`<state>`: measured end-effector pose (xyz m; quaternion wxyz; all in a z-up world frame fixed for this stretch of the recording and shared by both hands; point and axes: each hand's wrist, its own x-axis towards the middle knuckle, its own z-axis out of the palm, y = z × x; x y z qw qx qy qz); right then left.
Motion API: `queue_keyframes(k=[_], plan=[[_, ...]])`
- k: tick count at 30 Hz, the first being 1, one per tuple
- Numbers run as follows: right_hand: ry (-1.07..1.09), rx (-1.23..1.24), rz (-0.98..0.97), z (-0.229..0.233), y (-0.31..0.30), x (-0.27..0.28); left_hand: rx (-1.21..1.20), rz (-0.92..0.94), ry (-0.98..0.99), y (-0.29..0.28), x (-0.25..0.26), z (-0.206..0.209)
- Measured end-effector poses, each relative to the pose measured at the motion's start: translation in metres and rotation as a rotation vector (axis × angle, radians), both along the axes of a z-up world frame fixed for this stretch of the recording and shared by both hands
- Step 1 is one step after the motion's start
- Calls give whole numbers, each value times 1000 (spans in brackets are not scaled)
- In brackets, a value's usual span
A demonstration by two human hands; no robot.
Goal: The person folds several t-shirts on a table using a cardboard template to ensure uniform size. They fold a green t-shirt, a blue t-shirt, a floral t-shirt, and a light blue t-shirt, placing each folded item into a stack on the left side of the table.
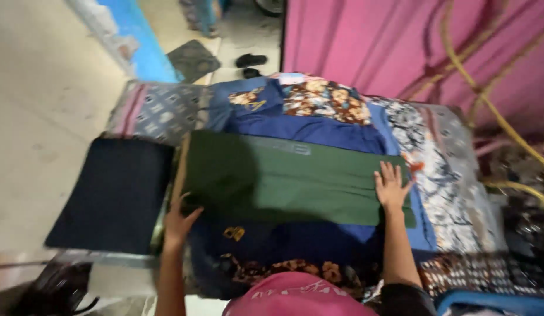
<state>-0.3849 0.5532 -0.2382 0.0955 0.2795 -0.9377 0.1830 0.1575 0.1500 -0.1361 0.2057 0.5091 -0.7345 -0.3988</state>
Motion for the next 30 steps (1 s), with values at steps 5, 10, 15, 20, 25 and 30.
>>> queue_keyframes(k=[5,10,15,20,25,30], plan=[[-59,35,-251,23,-71,45,8,-32,41,2,-3,-2],[75,-150,794,94,-201,227,-366,-95,301,1,8,-9],[-58,-242,886,71,-281,273,-533,-255,459,-6,-1,56],[74,-552,926,77,-263,269,-621,-396,391,-6,8,15],[142,-468,1146,63,-233,297,-504,-533,362,6,31,-41],[159,-483,1067,97,-217,311,-471,-523,298,13,36,-10]])
